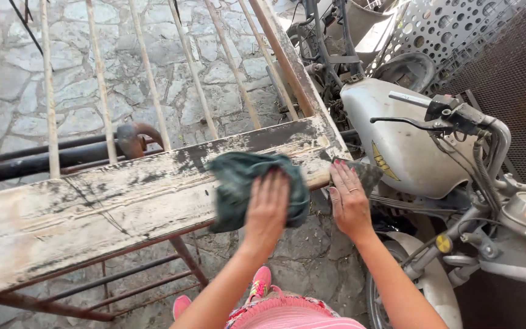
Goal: Sanding a wooden frame with sandpaper and wiping away dust with a cloth.
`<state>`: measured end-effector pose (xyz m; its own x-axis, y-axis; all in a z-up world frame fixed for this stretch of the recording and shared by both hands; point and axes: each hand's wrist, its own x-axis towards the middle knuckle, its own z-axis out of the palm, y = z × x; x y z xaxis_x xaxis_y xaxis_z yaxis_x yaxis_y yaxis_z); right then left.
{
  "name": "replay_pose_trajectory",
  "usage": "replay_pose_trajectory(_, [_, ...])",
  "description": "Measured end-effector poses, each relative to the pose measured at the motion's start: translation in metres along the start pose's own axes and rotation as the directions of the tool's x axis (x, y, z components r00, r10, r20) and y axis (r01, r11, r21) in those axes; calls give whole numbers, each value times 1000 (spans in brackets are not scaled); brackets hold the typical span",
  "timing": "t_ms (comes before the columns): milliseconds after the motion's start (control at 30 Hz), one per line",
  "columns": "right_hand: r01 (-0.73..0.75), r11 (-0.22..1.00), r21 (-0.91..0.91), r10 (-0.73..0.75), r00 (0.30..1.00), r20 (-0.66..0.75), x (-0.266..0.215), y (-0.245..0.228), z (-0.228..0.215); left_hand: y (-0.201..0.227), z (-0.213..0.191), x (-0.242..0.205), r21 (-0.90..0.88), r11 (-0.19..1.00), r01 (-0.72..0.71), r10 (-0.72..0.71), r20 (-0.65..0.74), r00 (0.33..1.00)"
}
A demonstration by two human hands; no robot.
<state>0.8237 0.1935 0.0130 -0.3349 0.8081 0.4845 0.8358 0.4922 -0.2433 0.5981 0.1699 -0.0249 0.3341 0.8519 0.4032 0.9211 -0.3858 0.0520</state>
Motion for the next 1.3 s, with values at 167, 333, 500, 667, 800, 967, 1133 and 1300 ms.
replay_pose_trajectory(167, [29,997,65,-22,993,-112,-2,7,2,62,25,54,-58,996,-73,53,-303,951])
replay_pose_trajectory(333, [84,996,-1,-84,987,-137,-1,11,3,4,-11,-16,128,983,133,-103,-215,971])
replay_pose_trajectory(500, [94,995,28,-87,980,-178,-2,14,4,-91,-75,-113,592,718,366,-355,-140,924])
replay_pose_trajectory(667, [79,995,62,-66,980,-189,-3,15,4,-100,-65,-118,485,818,311,-317,-73,946])
replay_pose_trajectory(800, [59,996,73,-44,981,-190,0,16,3,-49,-37,-49,313,924,218,-205,-76,976])
replay_pose_trajectory(967, [22,999,39,-15,985,-173,5,34,0,38,18,36,31,998,-48,53,-157,986])
replay_pose_trajectory(1133, [-83,975,207,115,982,-149,1,55,2,95,64,92,-16,993,-118,110,-260,959])
replay_pose_trajectory(1300, [-154,940,303,200,971,-130,7,46,-10,81,28,75,-19,993,-114,107,-219,970])
